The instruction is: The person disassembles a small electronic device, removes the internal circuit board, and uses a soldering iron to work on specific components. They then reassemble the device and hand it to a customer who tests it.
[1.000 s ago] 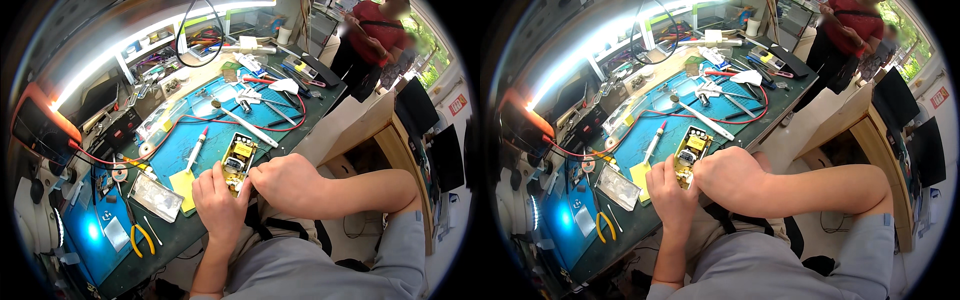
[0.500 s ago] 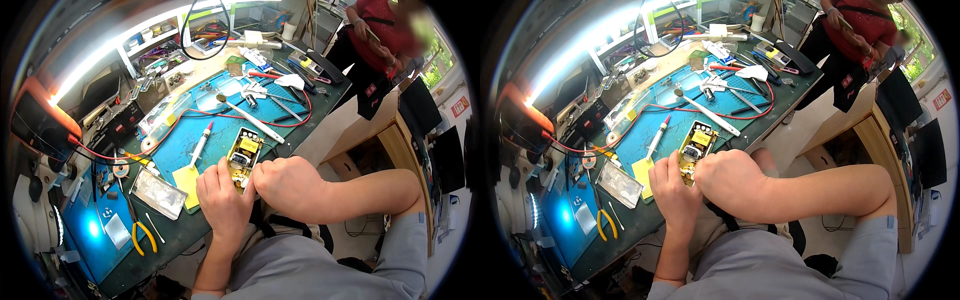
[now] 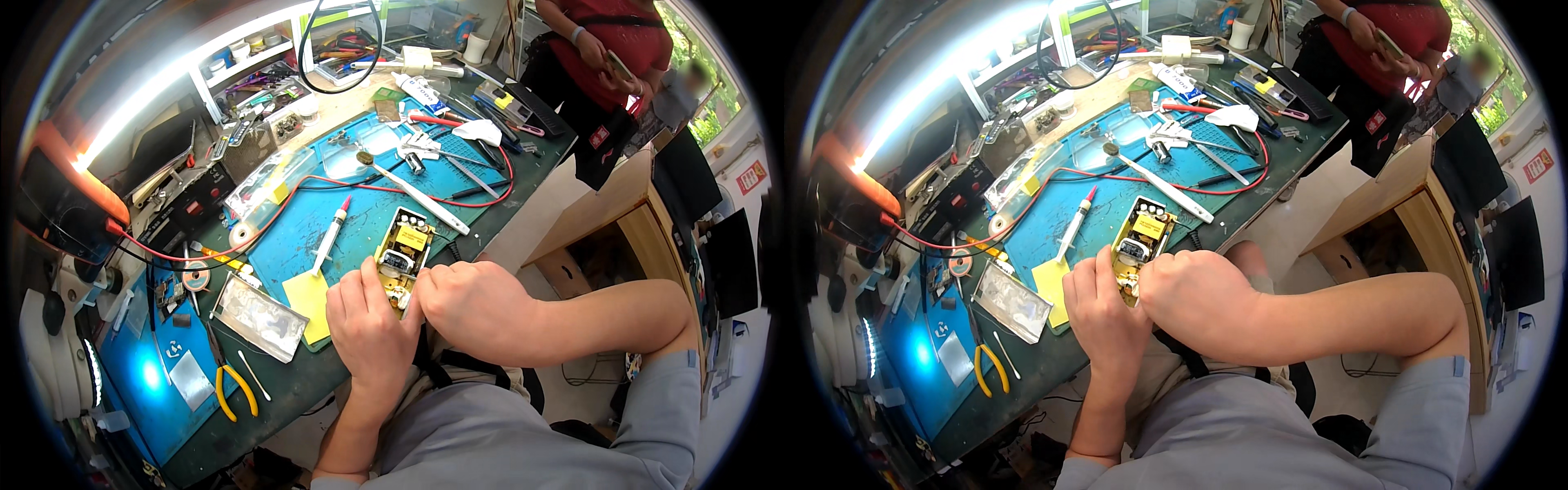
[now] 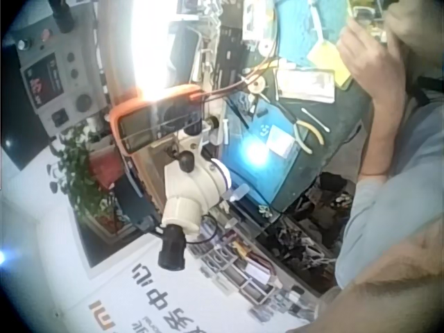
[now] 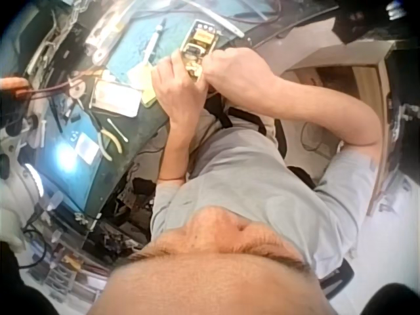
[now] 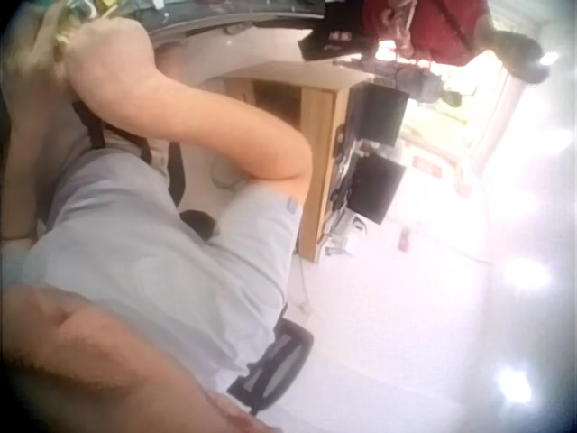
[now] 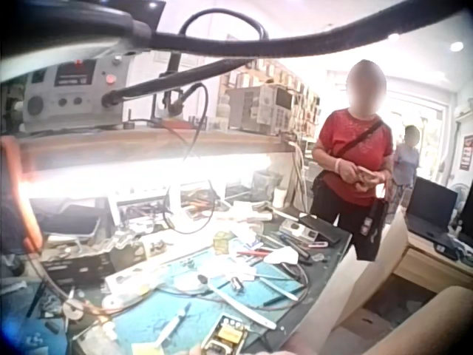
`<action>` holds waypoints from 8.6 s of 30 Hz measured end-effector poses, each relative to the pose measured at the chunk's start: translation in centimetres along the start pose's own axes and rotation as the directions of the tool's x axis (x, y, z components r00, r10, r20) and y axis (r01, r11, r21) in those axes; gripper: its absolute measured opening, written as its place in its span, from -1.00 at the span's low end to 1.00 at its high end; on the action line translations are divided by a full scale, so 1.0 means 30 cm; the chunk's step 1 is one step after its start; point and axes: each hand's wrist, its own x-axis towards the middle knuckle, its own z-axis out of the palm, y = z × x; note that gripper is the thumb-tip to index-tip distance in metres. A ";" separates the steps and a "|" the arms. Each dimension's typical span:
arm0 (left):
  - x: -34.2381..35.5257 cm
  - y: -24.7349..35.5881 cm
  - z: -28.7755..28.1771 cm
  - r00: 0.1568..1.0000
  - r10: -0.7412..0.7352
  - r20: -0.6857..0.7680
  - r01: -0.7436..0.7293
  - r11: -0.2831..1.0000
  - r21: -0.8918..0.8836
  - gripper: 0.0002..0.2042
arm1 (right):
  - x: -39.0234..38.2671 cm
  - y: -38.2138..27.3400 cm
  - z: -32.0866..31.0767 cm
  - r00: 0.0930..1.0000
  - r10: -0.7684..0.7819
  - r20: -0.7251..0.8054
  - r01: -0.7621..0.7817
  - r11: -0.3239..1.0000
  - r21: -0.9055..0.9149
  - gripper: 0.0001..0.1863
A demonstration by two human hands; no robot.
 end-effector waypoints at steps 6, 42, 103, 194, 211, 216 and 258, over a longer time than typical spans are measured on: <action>0.001 0.002 -0.002 1.000 0.012 0.007 -0.012 1.000 0.019 -0.40 | -0.014 0.020 0.017 1.000 0.000 -0.016 0.000 1.000 0.008 -0.83; -0.007 0.012 0.003 0.998 -0.067 0.006 0.067 0.995 -0.071 -0.47 | -0.021 0.036 0.067 0.976 -0.065 -0.207 0.052 0.996 -0.070 -0.90; -0.029 -0.002 0.021 0.984 -0.123 -0.126 0.129 0.991 0.040 -0.17 | -0.247 0.937 0.063 0.155 0.885 -0.440 0.060 0.436 0.898 -0.69; -0.253 0.175 0.175 0.446 0.576 0.685 0.754 -0.654 0.059 0.11 | -0.501 0.552 0.544 0.892 0.434 0.124 0.102 -0.461 0.882 -0.41; -0.197 0.204 0.204 0.484 0.477 0.734 0.737 -0.674 -0.048 0.08 | -0.487 0.444 0.709 0.844 0.417 0.337 0.023 -0.656 0.754 -0.50; -0.150 0.227 0.235 0.495 0.441 0.749 0.754 -0.646 -0.118 -0.03 | -0.495 0.424 0.690 0.857 0.396 0.329 0.014 -0.657 0.754 -0.58; 0.348 0.419 0.402 0.782 0.386 0.490 0.555 -0.072 -0.829 -0.04 | -0.492 0.161 1.110 0.759 0.187 0.623 -0.125 -0.898 0.422 -0.69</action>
